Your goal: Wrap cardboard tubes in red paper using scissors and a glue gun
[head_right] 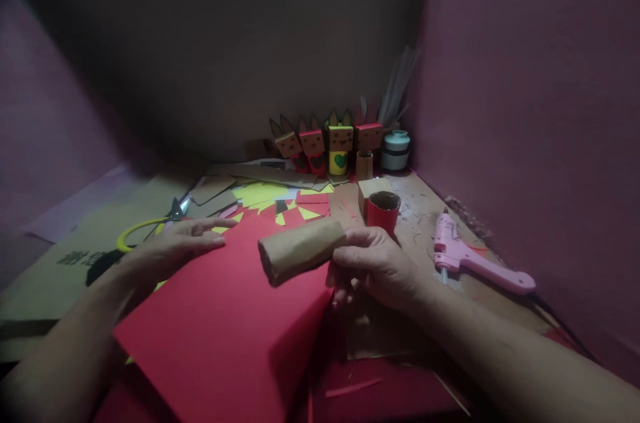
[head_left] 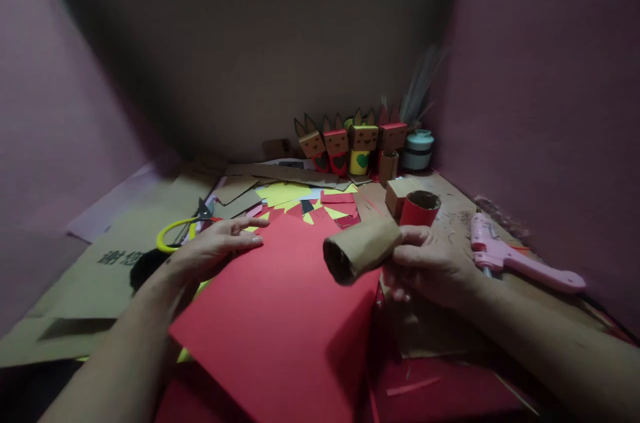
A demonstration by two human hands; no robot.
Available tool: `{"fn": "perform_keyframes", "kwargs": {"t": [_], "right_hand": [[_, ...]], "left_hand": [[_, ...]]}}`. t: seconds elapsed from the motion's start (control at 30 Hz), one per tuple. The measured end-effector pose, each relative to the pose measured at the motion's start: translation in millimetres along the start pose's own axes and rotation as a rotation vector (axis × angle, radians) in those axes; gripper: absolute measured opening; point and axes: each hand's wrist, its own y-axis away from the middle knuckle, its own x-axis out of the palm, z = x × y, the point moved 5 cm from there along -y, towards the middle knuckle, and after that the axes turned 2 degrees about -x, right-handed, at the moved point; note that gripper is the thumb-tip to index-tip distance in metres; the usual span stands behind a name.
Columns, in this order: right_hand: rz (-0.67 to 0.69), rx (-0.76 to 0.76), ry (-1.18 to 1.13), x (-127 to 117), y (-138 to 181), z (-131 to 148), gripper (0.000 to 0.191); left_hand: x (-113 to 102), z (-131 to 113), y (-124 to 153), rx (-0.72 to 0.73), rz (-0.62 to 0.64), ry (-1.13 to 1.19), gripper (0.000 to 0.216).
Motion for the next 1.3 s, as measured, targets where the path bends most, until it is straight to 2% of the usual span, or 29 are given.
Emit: {"fn": "perform_keyframes", "kwargs": {"t": [0.07,0.23,0.43,0.53,0.67,0.8,0.97,1.17,1.3], "right_hand": [[-0.096,-0.016,0.014,-4,-2,1,0.022],[-0.263,-0.045,0.022,-9,-3,4,0.019],[-0.295,0.0,0.055,-12,-4,0,0.022],[-0.322,0.021,0.096,-13,-4,-2,0.023],[-0.348,0.037,0.11,-13,-3,-3,0.023],[-0.387,0.075,0.125,-15,-2,-5,0.023],[-0.398,0.082,0.129,-18,-1,-8,0.022],[-0.398,0.056,0.114,-25,-2,-8,0.022],[-0.395,0.042,0.126,-26,-3,-7,0.022]], "left_hand": [[2,0,-1,0.018,-0.112,-0.071,0.042],[9,-1,0,0.149,-0.294,-0.031,0.037],[0,5,-7,0.186,-0.486,-0.096,0.028],[2,5,-6,0.199,-0.521,-0.116,0.029],[7,10,-5,0.182,-0.484,-0.048,0.029],[7,14,-11,0.149,-0.413,0.062,0.012],[2,17,-22,0.051,-0.288,0.161,0.029],[5,23,-18,-0.016,-0.168,0.151,0.019],[12,20,-15,-0.019,-0.092,0.133,0.03]]}}
